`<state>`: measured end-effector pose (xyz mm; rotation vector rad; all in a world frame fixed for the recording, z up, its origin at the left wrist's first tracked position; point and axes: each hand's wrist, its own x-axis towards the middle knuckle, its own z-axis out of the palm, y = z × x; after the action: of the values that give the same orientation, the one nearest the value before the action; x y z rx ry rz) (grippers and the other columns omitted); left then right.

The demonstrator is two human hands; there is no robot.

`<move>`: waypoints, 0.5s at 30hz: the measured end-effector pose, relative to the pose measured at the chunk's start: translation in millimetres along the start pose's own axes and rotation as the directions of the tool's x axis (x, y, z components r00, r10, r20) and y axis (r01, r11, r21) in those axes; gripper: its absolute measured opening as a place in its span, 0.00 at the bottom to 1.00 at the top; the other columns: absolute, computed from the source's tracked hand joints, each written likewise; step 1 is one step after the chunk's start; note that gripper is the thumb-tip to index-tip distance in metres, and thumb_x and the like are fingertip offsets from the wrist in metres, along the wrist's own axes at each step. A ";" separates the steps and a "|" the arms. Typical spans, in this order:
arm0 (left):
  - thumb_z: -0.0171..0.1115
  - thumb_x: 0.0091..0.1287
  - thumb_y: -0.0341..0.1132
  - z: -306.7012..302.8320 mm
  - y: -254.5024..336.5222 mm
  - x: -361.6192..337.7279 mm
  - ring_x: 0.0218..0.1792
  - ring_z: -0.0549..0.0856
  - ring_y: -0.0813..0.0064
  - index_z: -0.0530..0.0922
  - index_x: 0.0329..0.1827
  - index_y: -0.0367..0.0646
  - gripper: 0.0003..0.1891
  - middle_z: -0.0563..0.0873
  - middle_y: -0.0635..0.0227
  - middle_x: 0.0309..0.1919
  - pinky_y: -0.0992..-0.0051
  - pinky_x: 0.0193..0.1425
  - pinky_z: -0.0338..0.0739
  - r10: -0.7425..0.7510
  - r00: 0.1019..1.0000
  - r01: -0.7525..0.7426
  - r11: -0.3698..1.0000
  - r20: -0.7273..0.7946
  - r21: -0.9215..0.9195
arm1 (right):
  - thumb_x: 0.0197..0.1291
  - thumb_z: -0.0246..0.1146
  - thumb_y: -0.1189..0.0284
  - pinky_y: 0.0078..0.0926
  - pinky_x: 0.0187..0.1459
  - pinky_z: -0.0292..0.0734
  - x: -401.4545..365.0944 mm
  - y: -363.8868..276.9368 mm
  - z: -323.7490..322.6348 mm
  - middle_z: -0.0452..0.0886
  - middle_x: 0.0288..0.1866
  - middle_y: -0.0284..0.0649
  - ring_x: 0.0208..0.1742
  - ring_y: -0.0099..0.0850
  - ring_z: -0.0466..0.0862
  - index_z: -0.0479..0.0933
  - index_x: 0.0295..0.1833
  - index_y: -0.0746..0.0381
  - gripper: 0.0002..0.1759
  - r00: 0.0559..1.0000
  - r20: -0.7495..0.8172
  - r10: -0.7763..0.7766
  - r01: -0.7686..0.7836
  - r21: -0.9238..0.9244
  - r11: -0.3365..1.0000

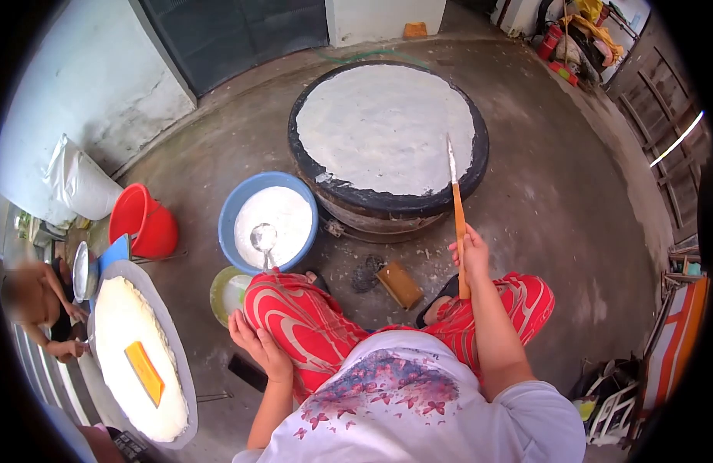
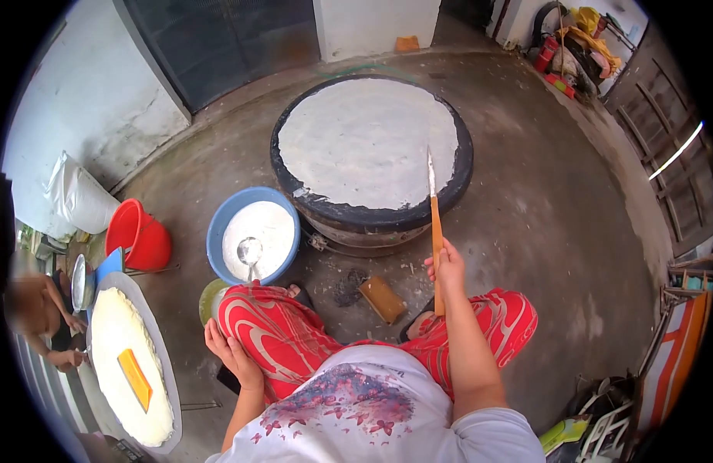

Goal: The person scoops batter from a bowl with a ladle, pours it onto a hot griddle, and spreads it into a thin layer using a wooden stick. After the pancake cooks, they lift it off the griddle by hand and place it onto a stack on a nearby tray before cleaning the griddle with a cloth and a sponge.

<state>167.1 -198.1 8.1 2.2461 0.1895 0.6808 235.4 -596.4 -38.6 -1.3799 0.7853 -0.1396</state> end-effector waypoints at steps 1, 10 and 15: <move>0.37 0.69 0.41 0.2 -0.6 -0.6 0.63 0.60 0.57 0.58 0.64 0.33 0.25 0.58 0.50 0.62 0.65 0.66 0.51 0.008 1.000 -0.008 1.000 -0.002 0.009 | 0.68 0.41 0.69 0.16 0.16 0.65 -0.9 4.6 -1.6 0.75 0.25 0.36 0.15 0.20 0.68 0.61 0.65 0.54 0.20 1.000 -0.014 0.010 -0.011 -0.034 0.999; 0.39 0.68 0.38 0.1 1.9 0.4 0.64 0.58 0.55 0.57 0.64 0.32 0.25 0.56 0.49 0.63 0.62 0.67 0.48 -0.003 0.999 0.004 0.999 0.035 -0.035 | 0.59 0.54 0.67 0.29 0.32 0.74 7.5 13.2 26.3 0.78 0.26 0.41 0.24 0.28 0.78 0.72 0.56 0.55 0.18 0.878 0.040 -0.476 0.273 -0.860 0.431; 0.39 0.68 0.39 0.7 2.0 0.1 0.64 0.57 0.55 0.57 0.64 0.32 0.25 0.56 0.48 0.63 0.63 0.67 0.48 -0.014 1.000 0.015 0.999 0.022 -0.039 | 0.61 0.53 0.69 0.15 0.19 0.65 7.9 35.2 14.3 0.69 0.20 0.27 0.20 0.16 0.68 0.72 0.58 0.53 0.19 0.983 0.031 -0.179 0.182 -0.185 0.966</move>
<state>167.5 -199.9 9.2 2.2116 0.1798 0.6469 237.2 -580.9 -74.2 -1.6294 0.6723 -0.2022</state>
